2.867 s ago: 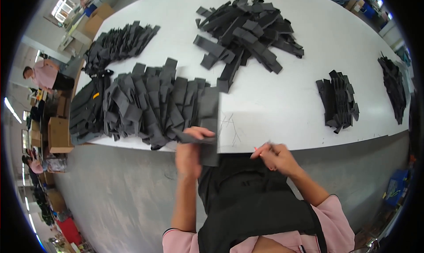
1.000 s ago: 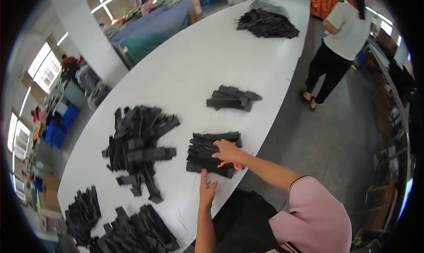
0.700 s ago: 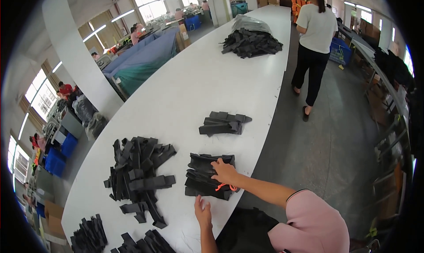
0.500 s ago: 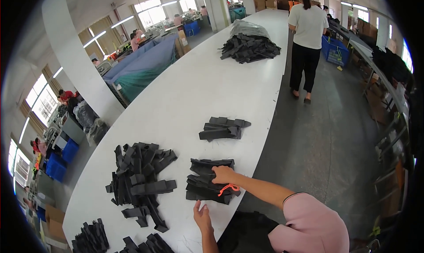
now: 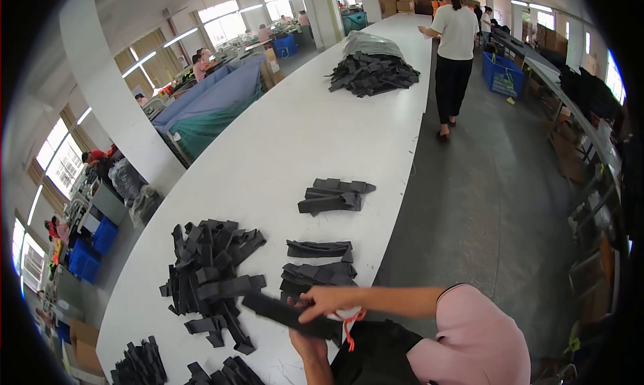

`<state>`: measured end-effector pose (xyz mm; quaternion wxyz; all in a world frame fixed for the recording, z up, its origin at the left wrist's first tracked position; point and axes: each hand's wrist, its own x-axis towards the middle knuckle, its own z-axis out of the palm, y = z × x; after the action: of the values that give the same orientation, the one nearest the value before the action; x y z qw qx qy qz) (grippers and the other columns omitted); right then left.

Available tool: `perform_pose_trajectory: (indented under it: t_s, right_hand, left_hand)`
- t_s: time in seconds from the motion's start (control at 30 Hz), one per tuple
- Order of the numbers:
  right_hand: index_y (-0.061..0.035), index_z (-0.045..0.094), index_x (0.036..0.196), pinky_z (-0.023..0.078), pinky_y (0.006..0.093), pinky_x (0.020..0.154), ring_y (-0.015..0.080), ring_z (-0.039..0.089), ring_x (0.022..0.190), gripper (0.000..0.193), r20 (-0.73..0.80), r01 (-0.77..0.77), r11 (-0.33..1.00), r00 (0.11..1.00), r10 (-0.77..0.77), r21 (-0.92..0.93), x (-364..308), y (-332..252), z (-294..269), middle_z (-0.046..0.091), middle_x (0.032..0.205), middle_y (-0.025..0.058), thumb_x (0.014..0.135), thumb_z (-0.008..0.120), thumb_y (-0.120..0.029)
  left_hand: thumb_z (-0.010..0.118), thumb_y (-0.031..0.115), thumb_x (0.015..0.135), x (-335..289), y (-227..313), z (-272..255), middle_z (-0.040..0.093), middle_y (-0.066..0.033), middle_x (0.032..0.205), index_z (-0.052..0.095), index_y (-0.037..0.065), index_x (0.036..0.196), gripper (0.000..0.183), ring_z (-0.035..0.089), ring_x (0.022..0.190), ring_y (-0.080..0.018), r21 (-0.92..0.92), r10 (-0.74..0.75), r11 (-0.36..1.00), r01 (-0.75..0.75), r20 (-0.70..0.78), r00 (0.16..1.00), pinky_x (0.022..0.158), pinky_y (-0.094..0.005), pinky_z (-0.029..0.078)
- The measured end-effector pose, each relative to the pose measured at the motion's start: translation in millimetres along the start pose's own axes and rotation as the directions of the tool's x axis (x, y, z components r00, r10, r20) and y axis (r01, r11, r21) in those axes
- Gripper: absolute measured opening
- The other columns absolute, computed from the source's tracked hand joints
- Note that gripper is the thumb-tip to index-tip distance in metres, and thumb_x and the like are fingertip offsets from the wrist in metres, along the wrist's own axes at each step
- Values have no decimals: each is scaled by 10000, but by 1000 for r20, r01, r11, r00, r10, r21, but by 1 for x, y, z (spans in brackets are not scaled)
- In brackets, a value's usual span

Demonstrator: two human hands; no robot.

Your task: The recorder uses small shears to trim excess threads and material from black fabric pieces at a factory workbench.

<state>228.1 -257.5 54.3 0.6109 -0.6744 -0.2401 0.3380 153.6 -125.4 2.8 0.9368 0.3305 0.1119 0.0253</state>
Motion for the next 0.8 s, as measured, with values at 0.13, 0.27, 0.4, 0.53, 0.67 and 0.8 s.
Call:
perform_pose_trajectory:
  t_s: [0.13, 0.27, 0.4, 0.53, 0.67, 0.8]
  right_hand:
    - [-27, 600, 1006, 438, 264, 686, 114, 536, 738, 388, -175, 133, 989, 977, -120, 66, 3, 15, 47, 587, 795, 21, 727, 725, -267]
    - [-35, 579, 1021, 426, 244, 677, 90, 512, 733, 333, -192, 102, 993, 975, -111, -59, 2, 16, 70, 564, 792, 8, 763, 691, -213]
    - [-57, 561, 1051, 413, 239, 661, 72, 476, 694, 288, -202, 76, 982, 979, -40, 175, 2, 30, 82, 504, 771, -25, 810, 657, -182]
    - [-19, 543, 1063, 420, 223, 562, 66, 475, 642, 280, -162, 24, 983, 987, 5, 180, -7, 38, 88, 502, 815, -10, 849, 629, -179]
    - [-32, 554, 1033, 458, 266, 553, 113, 543, 570, 286, -171, 84, 996, 982, -78, 28, -11, 51, 91, 542, 927, 71, 833, 643, -217]
    - [-17, 531, 1069, 474, 280, 653, 166, 585, 698, 397, -179, 29, 997, 984, -16, 69, -10, 49, 94, 517, 1022, 113, 814, 665, -290]
  left_hand:
    - [359, 310, 942, -29, 1, 6, 437, -116, 1284, 342, 148, 1384, 471, 447, 1191, -263, -37, 99, 994, -106, -160, 982, 1000, -434, 376]
    - [331, 380, 938, -51, 8, 13, 368, -114, 1321, 344, 226, 1369, 457, 390, 1225, -335, -160, 72, 983, -86, -89, 993, 994, -495, 362]
    - [280, 463, 946, -66, 14, -6, 462, -116, 1249, 380, 91, 1327, 542, 467, 1164, -281, -105, 88, 989, -100, -105, 990, 963, -444, 392]
    - [361, 517, 927, -76, 5, -11, 539, -117, 1195, 480, 59, 1253, 575, 509, 1098, -235, 115, 69, 993, -25, -392, 917, 943, -340, 401]
    - [349, 442, 956, -80, 8, -15, 573, -94, 1058, 514, 16, 1158, 500, 544, 980, -234, 175, 81, 984, -15, -378, 922, 840, -345, 435]
    - [390, 374, 961, -79, 7, -25, 577, -131, 1013, 523, 3, 1094, 415, 556, 873, -240, 570, 236, 820, 52, -420, 876, 728, -341, 457]
